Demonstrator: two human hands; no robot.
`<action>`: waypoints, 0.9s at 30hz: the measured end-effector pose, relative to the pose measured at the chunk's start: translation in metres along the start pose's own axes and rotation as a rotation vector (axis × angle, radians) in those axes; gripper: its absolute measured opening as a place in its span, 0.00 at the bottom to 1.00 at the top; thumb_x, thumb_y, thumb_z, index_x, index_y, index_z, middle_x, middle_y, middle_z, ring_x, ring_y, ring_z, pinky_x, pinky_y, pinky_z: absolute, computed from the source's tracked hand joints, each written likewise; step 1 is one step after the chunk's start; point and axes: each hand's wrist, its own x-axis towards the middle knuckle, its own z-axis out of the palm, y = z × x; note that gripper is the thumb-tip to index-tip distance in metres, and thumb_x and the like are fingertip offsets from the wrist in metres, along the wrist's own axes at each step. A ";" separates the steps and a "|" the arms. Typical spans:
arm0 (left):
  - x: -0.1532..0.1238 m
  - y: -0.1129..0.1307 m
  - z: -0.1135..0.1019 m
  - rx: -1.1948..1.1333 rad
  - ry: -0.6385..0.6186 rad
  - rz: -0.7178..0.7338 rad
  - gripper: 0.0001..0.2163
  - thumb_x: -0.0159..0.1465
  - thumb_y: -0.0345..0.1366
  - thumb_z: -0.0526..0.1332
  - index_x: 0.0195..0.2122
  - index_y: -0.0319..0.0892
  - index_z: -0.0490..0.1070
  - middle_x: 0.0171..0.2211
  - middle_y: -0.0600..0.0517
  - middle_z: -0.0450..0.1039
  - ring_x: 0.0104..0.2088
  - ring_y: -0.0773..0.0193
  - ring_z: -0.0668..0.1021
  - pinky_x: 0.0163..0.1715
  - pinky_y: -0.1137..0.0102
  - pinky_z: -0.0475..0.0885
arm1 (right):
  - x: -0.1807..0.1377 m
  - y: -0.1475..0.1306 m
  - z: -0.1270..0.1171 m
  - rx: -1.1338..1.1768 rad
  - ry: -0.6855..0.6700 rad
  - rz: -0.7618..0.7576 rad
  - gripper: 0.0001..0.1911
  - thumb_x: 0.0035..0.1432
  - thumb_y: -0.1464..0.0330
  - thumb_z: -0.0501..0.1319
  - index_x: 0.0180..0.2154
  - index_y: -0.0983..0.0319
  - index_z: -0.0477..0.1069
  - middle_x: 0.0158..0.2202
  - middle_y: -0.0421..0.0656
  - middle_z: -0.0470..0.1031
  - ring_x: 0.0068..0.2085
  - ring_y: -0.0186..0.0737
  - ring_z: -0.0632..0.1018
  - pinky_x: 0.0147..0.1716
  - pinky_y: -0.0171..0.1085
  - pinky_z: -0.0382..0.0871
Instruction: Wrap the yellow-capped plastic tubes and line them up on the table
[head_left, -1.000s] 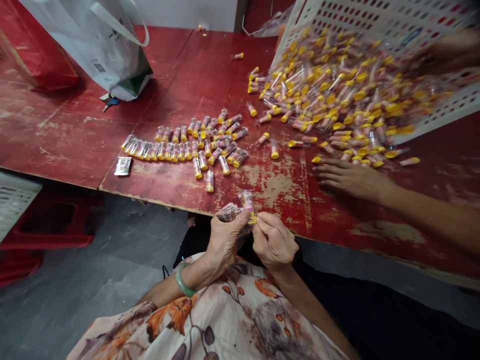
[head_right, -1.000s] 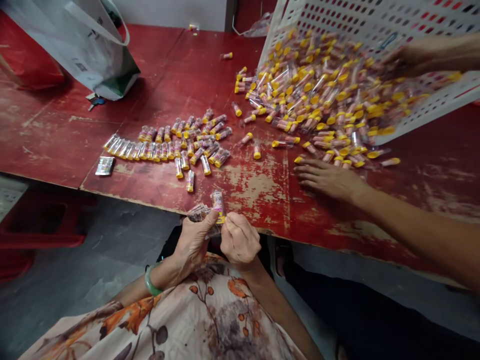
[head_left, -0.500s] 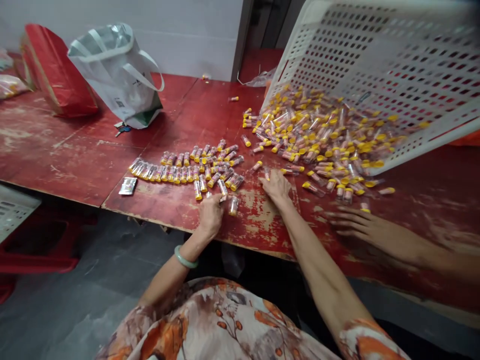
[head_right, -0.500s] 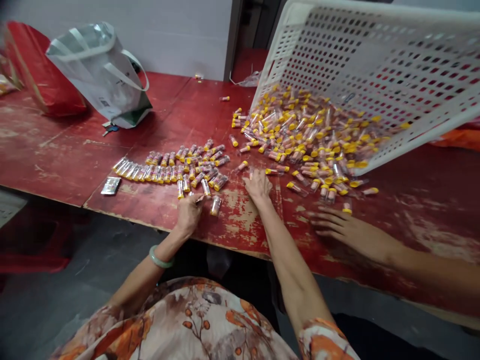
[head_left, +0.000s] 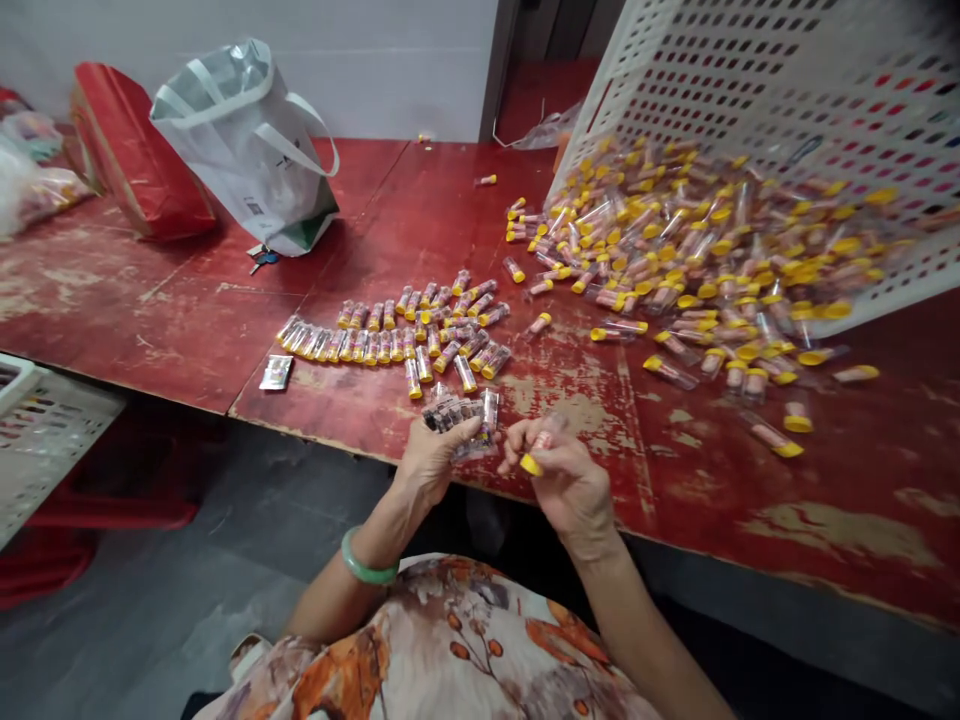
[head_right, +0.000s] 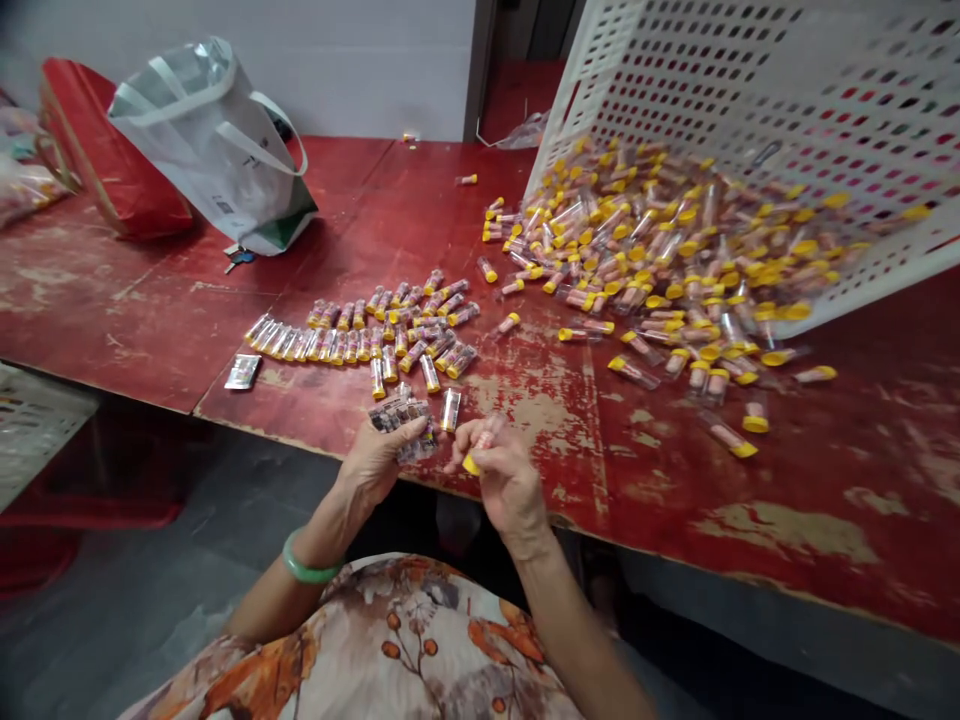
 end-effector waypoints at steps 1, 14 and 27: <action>-0.001 -0.002 0.001 0.004 0.013 0.013 0.15 0.43 0.34 0.74 0.30 0.37 0.74 0.27 0.50 0.77 0.27 0.63 0.78 0.32 0.68 0.74 | -0.002 0.001 0.009 -0.013 0.020 -0.007 0.06 0.43 0.69 0.60 0.23 0.62 0.63 0.28 0.42 0.66 0.28 0.38 0.71 0.22 0.37 0.71; -0.006 -0.018 0.006 0.006 0.096 0.018 0.13 0.40 0.33 0.75 0.27 0.35 0.77 0.25 0.51 0.77 0.25 0.66 0.76 0.30 0.71 0.71 | 0.007 0.019 0.026 -0.385 0.390 -0.117 0.13 0.39 0.68 0.67 0.27 0.63 0.65 0.23 0.36 0.67 0.24 0.30 0.68 0.25 0.31 0.65; -0.006 -0.017 0.004 -0.290 0.208 -0.049 0.20 0.41 0.34 0.75 0.35 0.36 0.75 0.29 0.50 0.78 0.29 0.62 0.79 0.40 0.65 0.73 | -0.035 -0.005 0.000 -0.870 0.004 -0.638 0.13 0.53 0.75 0.64 0.42 0.60 0.72 0.38 0.44 0.72 0.39 0.38 0.75 0.39 0.38 0.70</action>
